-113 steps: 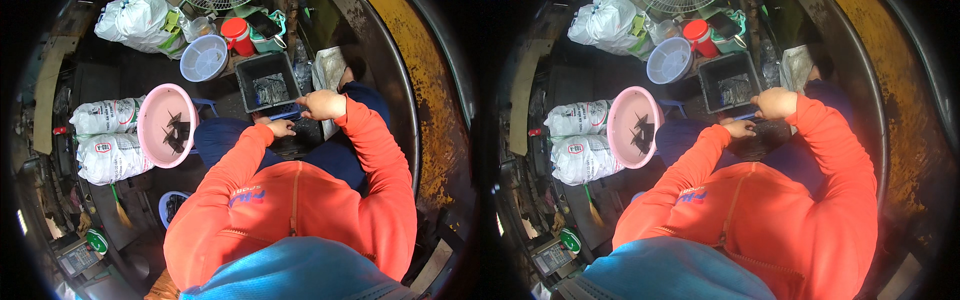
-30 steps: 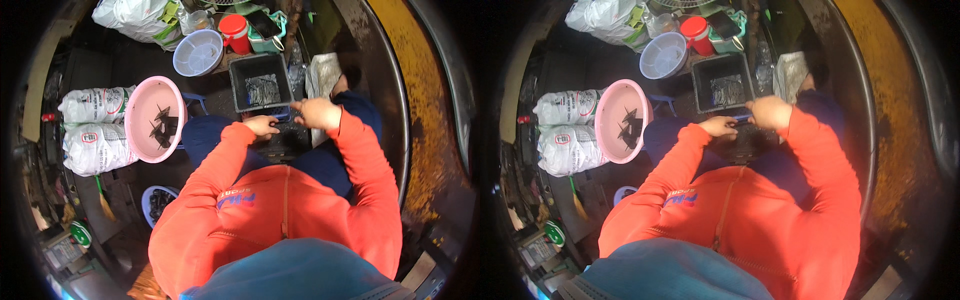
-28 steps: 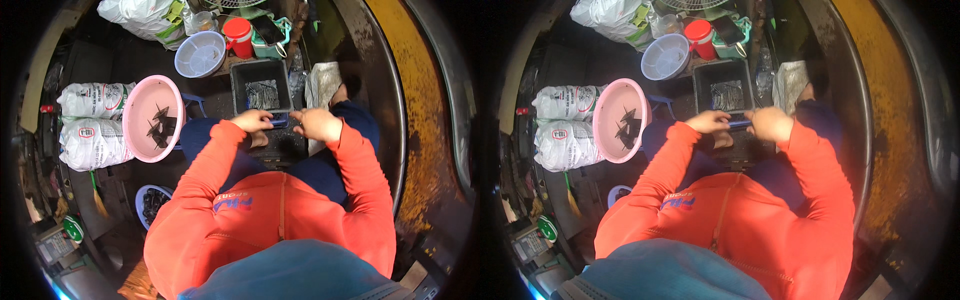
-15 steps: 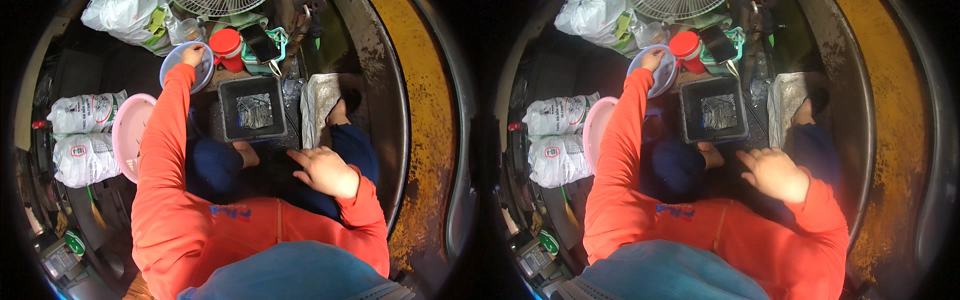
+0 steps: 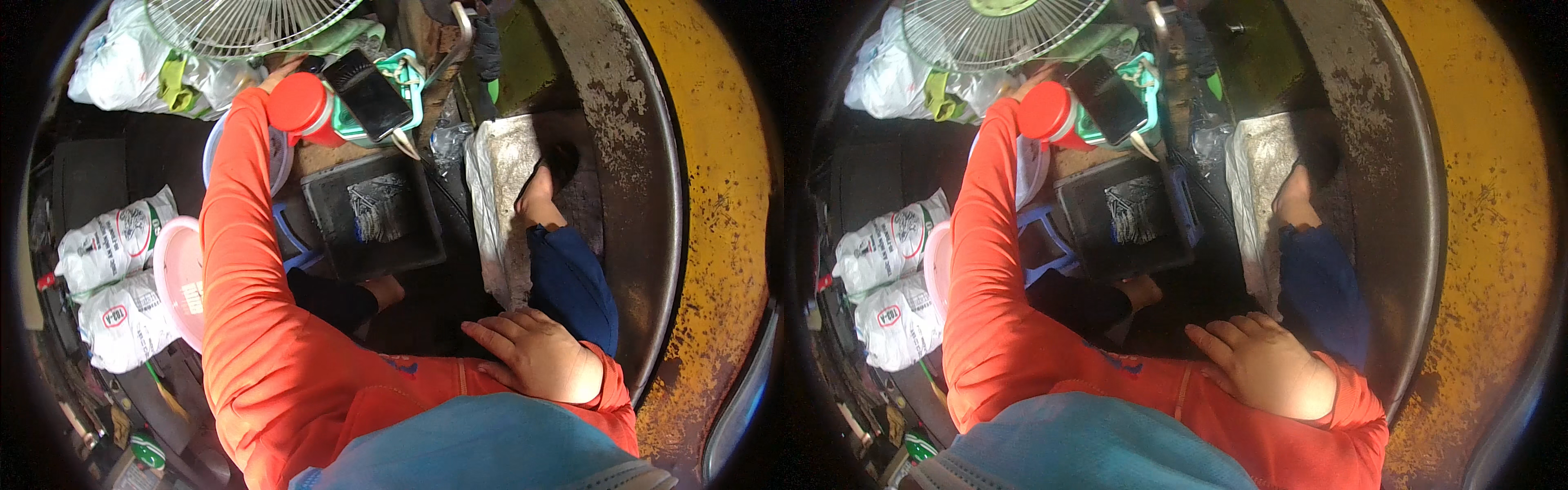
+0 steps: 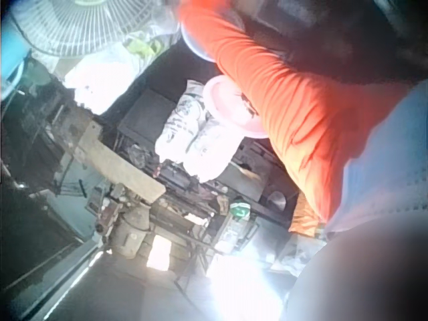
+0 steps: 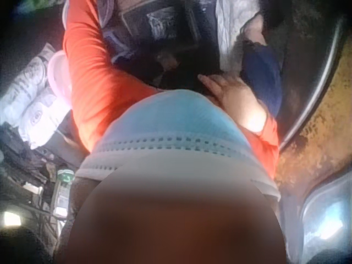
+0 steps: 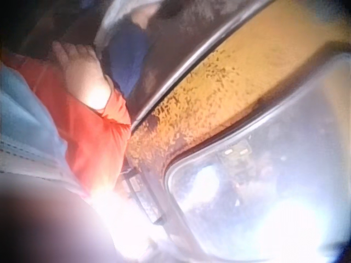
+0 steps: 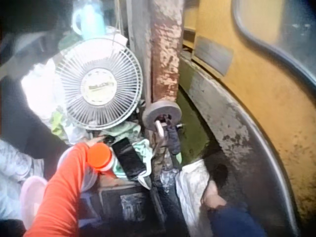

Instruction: The person sits on the floor and repeatedly wipes small black metal parts with a cloth, then places them into a plastic container. The person also briefly handles a smartphone and a small black object.

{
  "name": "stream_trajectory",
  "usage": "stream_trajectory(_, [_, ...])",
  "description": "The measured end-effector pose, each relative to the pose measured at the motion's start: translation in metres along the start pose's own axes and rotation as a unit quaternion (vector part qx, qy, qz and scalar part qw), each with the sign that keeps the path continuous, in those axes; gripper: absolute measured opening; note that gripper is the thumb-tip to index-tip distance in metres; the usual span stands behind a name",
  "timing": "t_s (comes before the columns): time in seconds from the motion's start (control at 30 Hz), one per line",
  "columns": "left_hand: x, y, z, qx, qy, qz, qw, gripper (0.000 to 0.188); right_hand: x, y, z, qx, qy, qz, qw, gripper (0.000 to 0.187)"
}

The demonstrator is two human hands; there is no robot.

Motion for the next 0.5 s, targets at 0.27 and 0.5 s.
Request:
stream_trajectory(0.27, [-0.003,-0.01,0.019,0.002,-0.024,0.016,1.0,0.051,-0.008,0.003,0.004,0.002,-0.039,0.025,0.999,0.046])
stream_trajectory(0.5, [0.006,-0.028,0.011,-0.136,-0.065,0.026,0.988,0.049,-0.006,0.003,0.007,0.009,-0.038,0.018,0.999,0.047])
Point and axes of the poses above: each hand's wrist, its own z-axis towards the middle knuckle, its own y-axis out of the back of the hand, x = y × z, the point moved 1 cm from there along z, towards the middle knuckle, and after that the axes turned 6 degrees about z, right-handed, at the moved point
